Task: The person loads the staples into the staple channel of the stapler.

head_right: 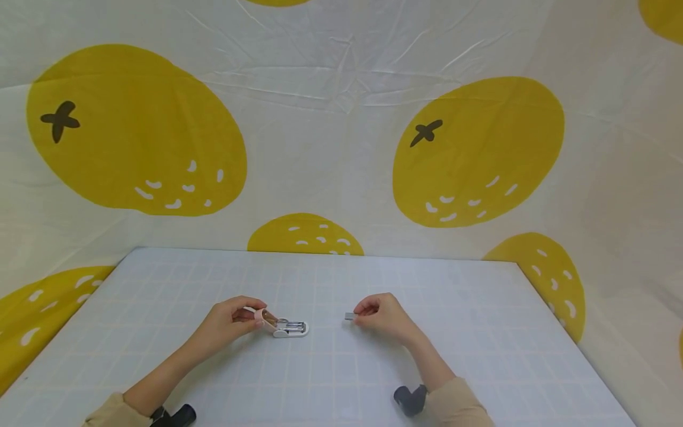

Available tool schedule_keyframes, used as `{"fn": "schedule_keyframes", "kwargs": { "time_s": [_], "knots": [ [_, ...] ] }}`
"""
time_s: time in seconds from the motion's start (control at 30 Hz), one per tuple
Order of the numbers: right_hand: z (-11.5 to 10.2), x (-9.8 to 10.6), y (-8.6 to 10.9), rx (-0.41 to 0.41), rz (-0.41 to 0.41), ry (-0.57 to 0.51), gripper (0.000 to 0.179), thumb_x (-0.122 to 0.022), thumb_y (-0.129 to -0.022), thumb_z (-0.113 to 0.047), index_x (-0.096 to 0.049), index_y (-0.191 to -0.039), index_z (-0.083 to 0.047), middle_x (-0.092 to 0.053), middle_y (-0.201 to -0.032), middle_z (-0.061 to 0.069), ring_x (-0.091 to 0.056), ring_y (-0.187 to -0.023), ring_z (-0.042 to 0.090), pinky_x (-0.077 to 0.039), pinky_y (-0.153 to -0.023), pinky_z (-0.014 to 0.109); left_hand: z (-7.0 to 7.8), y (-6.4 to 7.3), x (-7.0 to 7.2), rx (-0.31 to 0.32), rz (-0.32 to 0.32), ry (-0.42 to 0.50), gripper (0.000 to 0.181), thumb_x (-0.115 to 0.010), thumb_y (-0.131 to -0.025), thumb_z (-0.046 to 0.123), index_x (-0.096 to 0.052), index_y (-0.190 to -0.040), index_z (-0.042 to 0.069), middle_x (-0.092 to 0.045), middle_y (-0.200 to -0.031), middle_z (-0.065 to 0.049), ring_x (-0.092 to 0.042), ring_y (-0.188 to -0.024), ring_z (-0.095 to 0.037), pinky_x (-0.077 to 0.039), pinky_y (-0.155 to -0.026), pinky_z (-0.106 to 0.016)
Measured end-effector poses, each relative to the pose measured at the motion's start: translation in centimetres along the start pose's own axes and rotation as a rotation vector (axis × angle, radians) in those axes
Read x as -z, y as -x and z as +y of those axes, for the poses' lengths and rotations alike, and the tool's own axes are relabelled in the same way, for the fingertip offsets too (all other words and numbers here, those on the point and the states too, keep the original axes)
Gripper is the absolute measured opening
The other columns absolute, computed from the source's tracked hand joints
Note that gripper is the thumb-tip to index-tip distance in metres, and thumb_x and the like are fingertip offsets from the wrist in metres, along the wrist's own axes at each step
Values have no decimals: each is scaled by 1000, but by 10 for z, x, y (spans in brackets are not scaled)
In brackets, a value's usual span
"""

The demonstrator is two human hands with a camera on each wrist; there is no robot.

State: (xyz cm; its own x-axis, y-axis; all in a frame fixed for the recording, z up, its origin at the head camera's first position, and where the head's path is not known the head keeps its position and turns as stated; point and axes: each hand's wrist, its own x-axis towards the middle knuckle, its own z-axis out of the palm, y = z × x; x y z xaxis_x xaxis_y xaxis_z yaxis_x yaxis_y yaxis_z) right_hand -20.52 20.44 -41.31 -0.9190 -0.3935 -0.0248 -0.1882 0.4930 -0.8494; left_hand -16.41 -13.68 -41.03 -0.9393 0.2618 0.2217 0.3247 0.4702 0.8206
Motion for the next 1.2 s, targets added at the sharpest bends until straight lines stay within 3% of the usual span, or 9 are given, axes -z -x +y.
{"fn": "schedule_keyframes", "kwargs": {
  "time_s": [0.47, 0.87, 1.2],
  "knots": [
    [-19, -30, -23, 14, -33, -33, 17, -76, -78, -13, -70, -89, -1, -66, -79, 3, -57, -71, 15, -49, -67, 22, -4, -1, 1, 33, 1, 47, 26, -74, -78, 8, -66, -102, 3, -64, -102, -9, -62, -81, -15, -52, -74, -23],
    [-34, -65, -37, 89, -40, 37, 12, -77, -76, -11, -71, -85, -4, -64, -73, -2, -55, -64, 10, -49, -61, 21, -6, 0, 2, 26, -5, 51, 26, -74, -78, 7, -66, -102, 3, -65, -102, -9, -63, -82, -16, -52, -74, -23],
    [-47, -79, -36, 171, -44, 133, 7, -74, -76, -4, -71, -82, -4, -60, -69, -4, -53, -63, 8, -48, -58, 20, -4, -1, 1, 46, 3, 49, 27, -74, -78, 8, -66, -104, 2, -65, -102, -7, -62, -83, -15, -52, -76, -24]
  ]
}}
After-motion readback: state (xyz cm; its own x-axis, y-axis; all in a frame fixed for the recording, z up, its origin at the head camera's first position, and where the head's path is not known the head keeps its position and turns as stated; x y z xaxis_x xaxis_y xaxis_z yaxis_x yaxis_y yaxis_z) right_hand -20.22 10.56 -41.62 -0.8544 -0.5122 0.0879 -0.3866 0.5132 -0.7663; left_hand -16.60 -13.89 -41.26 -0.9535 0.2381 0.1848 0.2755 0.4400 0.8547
